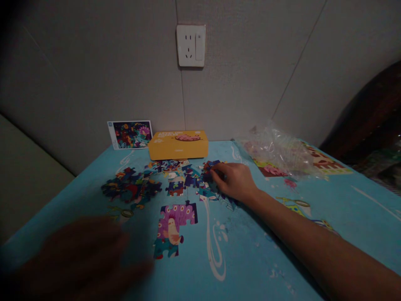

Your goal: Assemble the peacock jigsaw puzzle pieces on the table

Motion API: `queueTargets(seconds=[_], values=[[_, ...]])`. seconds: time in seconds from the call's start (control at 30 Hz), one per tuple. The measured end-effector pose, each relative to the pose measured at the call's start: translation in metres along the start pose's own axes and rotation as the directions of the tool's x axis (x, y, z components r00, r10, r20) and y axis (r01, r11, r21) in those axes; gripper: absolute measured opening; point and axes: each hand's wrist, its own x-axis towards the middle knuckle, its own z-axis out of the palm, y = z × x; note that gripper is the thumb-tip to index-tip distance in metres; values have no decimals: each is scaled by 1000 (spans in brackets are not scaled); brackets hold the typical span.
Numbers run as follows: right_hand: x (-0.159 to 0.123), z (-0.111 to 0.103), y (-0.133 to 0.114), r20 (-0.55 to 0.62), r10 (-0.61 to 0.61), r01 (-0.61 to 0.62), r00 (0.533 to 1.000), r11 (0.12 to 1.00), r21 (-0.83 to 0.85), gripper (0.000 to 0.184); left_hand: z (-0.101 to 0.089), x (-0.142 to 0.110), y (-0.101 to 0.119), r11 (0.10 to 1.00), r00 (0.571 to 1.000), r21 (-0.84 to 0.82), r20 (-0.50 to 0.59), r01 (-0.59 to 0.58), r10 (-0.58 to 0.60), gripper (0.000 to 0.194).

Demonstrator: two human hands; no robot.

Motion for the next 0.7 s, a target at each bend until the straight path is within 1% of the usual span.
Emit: queueTargets(seconds=[0.07, 0.1, 0.13, 0.17, 0.2, 0.23, 0.27, 0.3, 0.37, 0.5, 0.6, 0.7], values=[[1, 0, 1, -3, -8, 8, 1000, 1000, -4, 35, 1, 10, -15, 996, 999, 88, 20, 34, -36, 26], [1, 1, 1, -6, -16, 16, 1000, 1000, -10, 36, 4, 14, -23, 967, 993, 226, -3, 115, -118, 29], [2, 1, 1, -7, -26, 26, 1000, 1000, -17, 36, 8, 17, -32, 922, 977, 327, -31, 208, -210, 35], [2, 2, 1, -6, -35, 35, 999, 999, -24, 36, 12, 19, -39, 888, 959, 378, 5, 261, -284, 46], [3, 2, 1, -7, -44, 44, 999, 999, -26, 36, 16, 19, -46, 862, 929, 402, 66, 309, -364, 57], [3, 3, 1, -13, -52, 52, 999, 998, -25, 35, 20, 18, -51, 848, 898, 405, 127, 342, -422, 62], [3, 4, 0, -21, -61, 60, 998, 998, -22, 34, 24, 17, -54, 843, 877, 401, 166, 357, -451, 62], [4, 5, -1, -30, -71, 70, 997, 997, -19, 34, 26, 15, -56, 840, 859, 395, 196, 373, -473, 61], [6, 8, -3, -44, -99, 98, 994, 995, -17, 33, 29, 14, -57, 832, 839, 387, 214, 397, -500, 59], [8, 12, -6, -55, -146, 146, 988, 989, 7, 30, 31, 25, -58, 811, 800, 374, 233, 450, -552, 62], [7, 12, -5, -55, -148, 150, 987, 988, 29, 30, 33, 34, -60, 822, 800, 339, 245, 458, -547, 55], [4, 9, -3, -20, -135, 136, 991, 990, 45, 31, 34, 37, -58, 852, 825, 292, 251, 435, -507, 49]])
